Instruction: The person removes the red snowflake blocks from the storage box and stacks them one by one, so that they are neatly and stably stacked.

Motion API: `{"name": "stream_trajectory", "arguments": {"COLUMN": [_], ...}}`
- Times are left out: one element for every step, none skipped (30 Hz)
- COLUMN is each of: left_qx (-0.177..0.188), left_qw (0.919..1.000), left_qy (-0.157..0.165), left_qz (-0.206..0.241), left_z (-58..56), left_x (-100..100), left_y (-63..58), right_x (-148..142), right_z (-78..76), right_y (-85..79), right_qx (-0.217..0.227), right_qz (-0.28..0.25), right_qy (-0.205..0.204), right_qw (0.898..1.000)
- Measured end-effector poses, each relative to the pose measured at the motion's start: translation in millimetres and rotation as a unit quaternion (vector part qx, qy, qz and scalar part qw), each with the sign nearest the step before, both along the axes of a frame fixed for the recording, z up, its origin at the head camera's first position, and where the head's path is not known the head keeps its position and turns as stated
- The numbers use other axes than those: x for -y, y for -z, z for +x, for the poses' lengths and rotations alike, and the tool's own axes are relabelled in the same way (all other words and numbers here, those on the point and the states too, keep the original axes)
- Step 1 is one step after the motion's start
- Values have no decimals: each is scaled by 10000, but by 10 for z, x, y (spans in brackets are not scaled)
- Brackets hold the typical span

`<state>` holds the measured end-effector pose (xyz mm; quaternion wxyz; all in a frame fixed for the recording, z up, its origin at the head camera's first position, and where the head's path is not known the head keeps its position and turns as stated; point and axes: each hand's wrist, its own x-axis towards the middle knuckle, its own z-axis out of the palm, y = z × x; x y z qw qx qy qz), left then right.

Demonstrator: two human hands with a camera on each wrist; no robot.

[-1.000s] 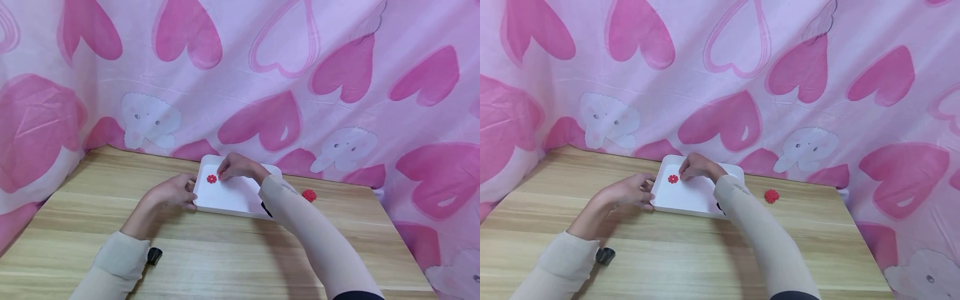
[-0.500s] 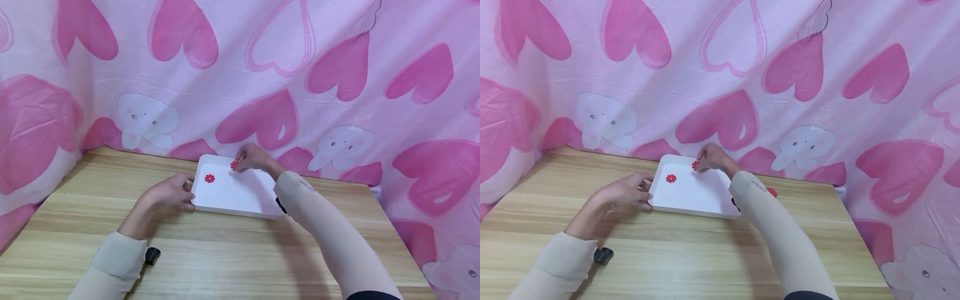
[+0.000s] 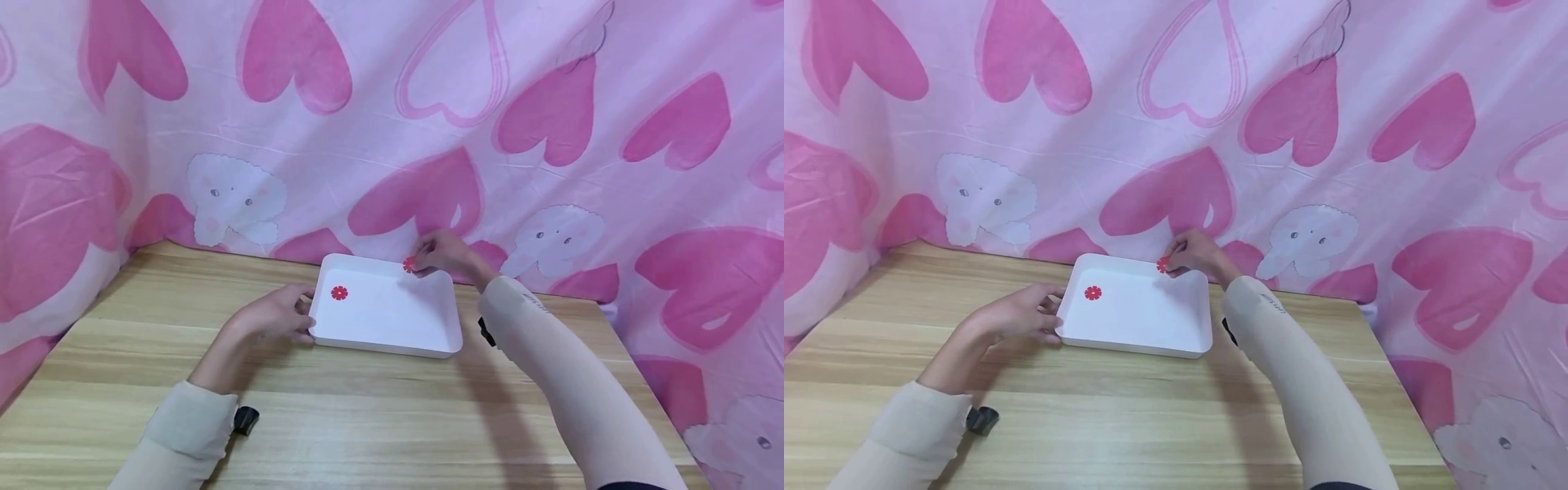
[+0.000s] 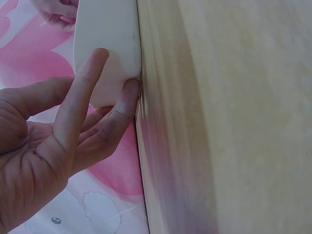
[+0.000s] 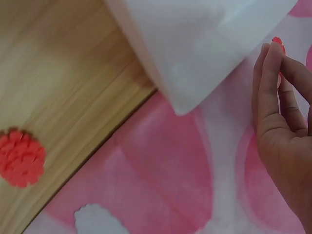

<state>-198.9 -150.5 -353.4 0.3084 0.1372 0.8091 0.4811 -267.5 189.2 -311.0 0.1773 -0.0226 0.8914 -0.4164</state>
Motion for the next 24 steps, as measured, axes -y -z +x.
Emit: {"name": "stream_trajectory", "arguments": {"left_qx": [-4,-2,-6,1,0,-6,-6,-6,-1,5,7,13,24,32,39,41,48,52,55,52,58,57,47,45], "left_qw": [10000,10000,10000,10000,10000,10000,10000,10000,10000,10000,10000,10000,10000,10000,10000,10000,10000,9999,9999,9999,9999,9999,9999,9999], "left_qy": [10,19,22,22,24,29,31,29,22,19,18,18,5,-6,-19,-21,-26,-33,-42,-37,-37,-24,-16,-8], "left_qz": [-2,-5,-10,-3,-3,-6,-4,-5,3,4,4,12,17,24,48,58,80,101,119,133,153,153,150,150], "left_z": [0,-1,-1,-1,-1,-1,0,2,2,5,7,9,11,12,13,13,11,10,7,4,1,-2,-4,-5], "left_x": [1,0,0,0,0,-1,-1,-1,-2,-1,0,3,5,7,10,13,15,17,17,18,19,18,19,19], "left_y": [0,-1,-1,-2,-3,-4,-6,-8,-10,-9,-8,-7,-7,-4,-3,-2,0,2,4,7,10,13,16,20], "right_x": [-38,-75,-110,-148,-186,-225,-264,-302,-342,-383,-422,-461,-500,-541,-585,-628,-667,-711,-755,-797,-839,-879,-917,-957], "right_z": [5,13,19,24,29,37,45,55,66,78,93,105,117,128,138,147,157,166,176,188,196,208,219,228], "right_y": [-8,-19,-30,-35,-42,-51,-58,-68,-80,-88,-102,-114,-126,-139,-150,-159,-165,-170,-172,-172,-170,-166,-162,-156], "right_qx": [9,19,2,6,9,3,-22,-52,-99,-129,-154,-169,-195,-241,-268,-267,-255,-240,-232,-239,-205,-186,-176,-172], "right_qz": [25,55,93,105,124,135,157,203,266,306,364,431,523,636,716,772,850,892,904,954,968,995,1014,1006], "right_qy": [-9,-13,-41,-51,-37,-42,-44,-37,-52,-48,-39,-36,-50,-76,-91,-75,-47,-26,-8,21,70,110,133,120], "right_qw": [10000,10000,9999,9999,9999,9999,9999,9998,9996,9994,9992,9989,9984,9977,9970,9966,9960,9957,9956,9951,9951,9948,9946,9947]}}
